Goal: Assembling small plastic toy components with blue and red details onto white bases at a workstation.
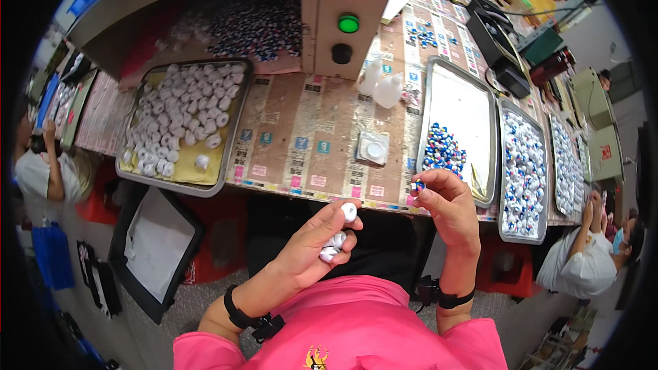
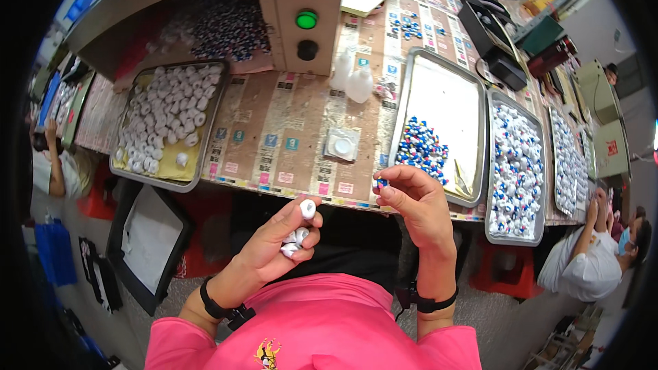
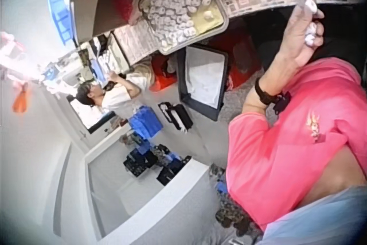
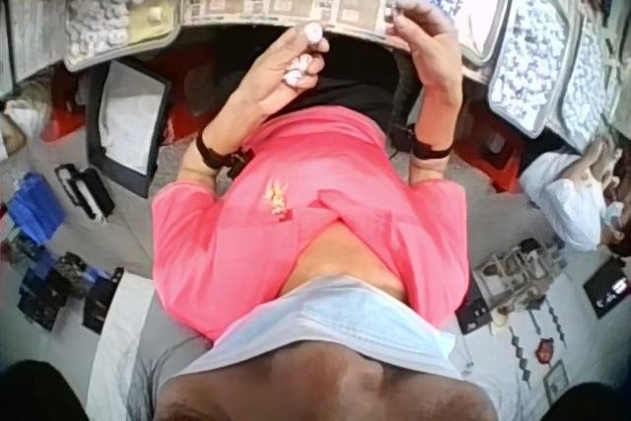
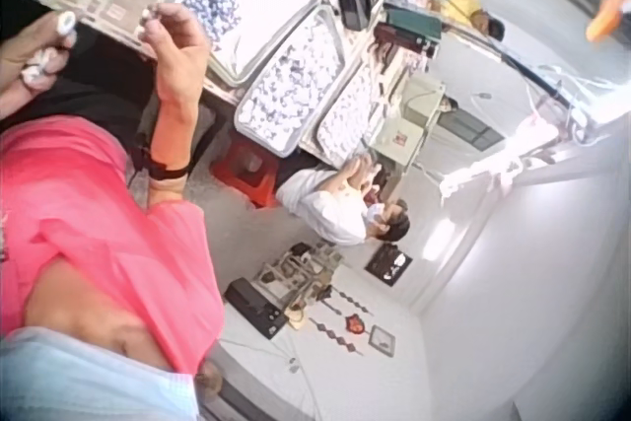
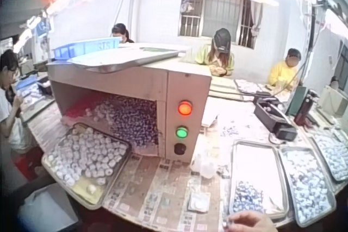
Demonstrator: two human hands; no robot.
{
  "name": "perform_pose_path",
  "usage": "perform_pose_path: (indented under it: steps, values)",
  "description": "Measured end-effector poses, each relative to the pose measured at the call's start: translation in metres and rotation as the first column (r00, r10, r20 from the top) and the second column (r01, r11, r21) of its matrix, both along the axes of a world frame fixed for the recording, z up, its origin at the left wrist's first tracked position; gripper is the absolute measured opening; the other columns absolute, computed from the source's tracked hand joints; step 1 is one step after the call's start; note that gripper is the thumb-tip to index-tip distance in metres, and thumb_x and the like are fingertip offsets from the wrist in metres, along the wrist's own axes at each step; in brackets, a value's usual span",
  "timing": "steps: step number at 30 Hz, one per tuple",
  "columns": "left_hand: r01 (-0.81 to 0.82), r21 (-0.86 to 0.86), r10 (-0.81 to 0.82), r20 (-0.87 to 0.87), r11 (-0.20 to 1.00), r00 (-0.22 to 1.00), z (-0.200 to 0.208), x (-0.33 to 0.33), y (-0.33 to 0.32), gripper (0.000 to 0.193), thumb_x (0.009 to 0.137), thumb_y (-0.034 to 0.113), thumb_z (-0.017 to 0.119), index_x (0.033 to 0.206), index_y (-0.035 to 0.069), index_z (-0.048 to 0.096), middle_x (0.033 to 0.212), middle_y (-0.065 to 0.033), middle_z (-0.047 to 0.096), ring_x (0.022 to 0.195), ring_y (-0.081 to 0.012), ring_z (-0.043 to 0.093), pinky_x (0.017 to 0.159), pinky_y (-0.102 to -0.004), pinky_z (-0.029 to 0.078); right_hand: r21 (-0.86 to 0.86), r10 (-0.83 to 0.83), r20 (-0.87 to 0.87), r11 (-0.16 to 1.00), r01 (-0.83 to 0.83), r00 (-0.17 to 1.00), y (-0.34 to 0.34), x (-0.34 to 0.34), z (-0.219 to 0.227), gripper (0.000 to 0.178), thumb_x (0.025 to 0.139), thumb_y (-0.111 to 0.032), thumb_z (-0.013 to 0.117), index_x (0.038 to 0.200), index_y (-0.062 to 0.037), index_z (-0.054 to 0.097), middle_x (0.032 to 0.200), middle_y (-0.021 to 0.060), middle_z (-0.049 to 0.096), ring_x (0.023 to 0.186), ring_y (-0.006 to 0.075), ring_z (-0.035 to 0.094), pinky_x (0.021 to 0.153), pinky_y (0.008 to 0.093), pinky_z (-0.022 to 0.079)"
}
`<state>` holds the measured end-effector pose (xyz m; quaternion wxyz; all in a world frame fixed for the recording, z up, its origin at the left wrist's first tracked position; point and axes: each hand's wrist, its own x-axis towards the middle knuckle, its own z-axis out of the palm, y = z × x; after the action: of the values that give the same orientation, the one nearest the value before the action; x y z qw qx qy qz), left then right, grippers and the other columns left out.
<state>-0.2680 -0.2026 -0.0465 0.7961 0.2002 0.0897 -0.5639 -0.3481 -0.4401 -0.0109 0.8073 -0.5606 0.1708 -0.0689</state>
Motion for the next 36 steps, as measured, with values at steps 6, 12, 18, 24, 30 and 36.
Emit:
perform_pose_path:
  steps: [6, 12, 18, 24, 30, 36]
  values:
    - [-0.03, 0.022, 0.028, 0.084, 0.999, 0.996, -0.001, 0.003, 0.009, 0.035, 0.094, 0.017, 0.058, 0.128, 0.011, 0.05, 0.101, -0.0047, 0.059, 0.07, -0.0096, 0.049, 0.05, -0.02, 0.037, -0.31, 0.0, -0.041, 0.951, -0.012, 0.999, 0.013, 0.02, 0.001, 0.02, 0.083, 0.0, 0.068, 0.104, 0.0014, 0.066, 0.095, 0.0042, 0.064, 0.082, 0.0101, 0.061, 0.07, 0.0203, 0.049]
    - [-0.062, 0.052, 0.056, 0.096, 0.997, 0.994, -0.002, 0.006, 0.015, 0.033, 0.094, 0.012, 0.058, 0.126, 0.011, 0.053, 0.103, -0.0041, 0.059, 0.068, -0.0085, 0.05, 0.049, -0.0193, 0.037, -0.732, -0.026, 0.107, 0.674, 0.097, 0.994, 0.022, 0.047, -0.004, 0.018, 0.081, 0.003, 0.067, 0.099, -0.0029, 0.07, 0.091, 0.0054, 0.064, 0.079, 0.0109, 0.061, 0.066, 0.0221, 0.049]
    - [-0.055, 0.039, 0.051, 0.091, 0.998, 0.995, -0.001, 0.006, 0.018, 0.032, 0.094, 0.012, 0.058, 0.125, 0.01, 0.053, 0.102, -0.004, 0.06, 0.066, -0.0079, 0.05, 0.047, -0.0187, 0.037, -0.899, -0.033, 0.081, 0.429, 0.087, 0.996, 0.029, 0.074, 0.0, 0.013, 0.077, 0.002, 0.068, 0.089, -0.002, 0.069, 0.087, 0.0085, 0.066, 0.077, 0.0187, 0.064, 0.065, 0.0282, 0.051]
    - [-0.064, 0.088, 0.055, 0.1, 0.994, 0.993, -0.003, 0.007, 0.021, 0.032, 0.094, 0.012, 0.057, 0.125, 0.01, 0.052, 0.102, -0.0043, 0.06, 0.065, -0.0078, 0.05, 0.047, -0.0186, 0.037, -0.974, 0.029, 0.001, 0.226, -0.005, 1.0, 0.025, 0.082, -0.01, 0.012, 0.076, -0.002, 0.067, 0.087, -0.0043, 0.07, 0.086, 0.0102, 0.066, 0.077, 0.0254, 0.064, 0.066, 0.033, 0.05]
    - [-0.08, 0.085, 0.072, 0.09, 0.993, 0.993, -0.003, 0.009, 0.02, 0.032, 0.094, 0.012, 0.057, 0.126, 0.009, 0.052, 0.102, -0.0041, 0.06, 0.066, -0.0078, 0.051, 0.047, -0.0187, 0.037, -0.948, 0.007, -0.022, 0.319, -0.023, 1.0, 0.029, 0.077, -0.002, 0.013, 0.075, -0.002, 0.068, 0.088, -0.0045, 0.07, 0.086, 0.01, 0.066, 0.075, 0.0236, 0.064, 0.066, 0.0321, 0.05]
    - [-0.114, 0.119, 0.096, 0.151, 0.986, 0.984, 0.002, 0.011, 0.014, 0.032, 0.093, 0.011, 0.058, 0.125, 0.008, 0.053, 0.103, -0.0034, 0.06, 0.066, -0.0072, 0.051, 0.047, -0.0185, 0.038, -0.833, -0.001, 0.021, 0.554, 0.018, 1.0, 0.05, 0.05, 0.017, 0.016, 0.076, -0.001, 0.071, 0.092, -0.004, 0.069, 0.087, 0.0068, 0.066, 0.075, 0.0141, 0.063, 0.065, 0.0254, 0.049]
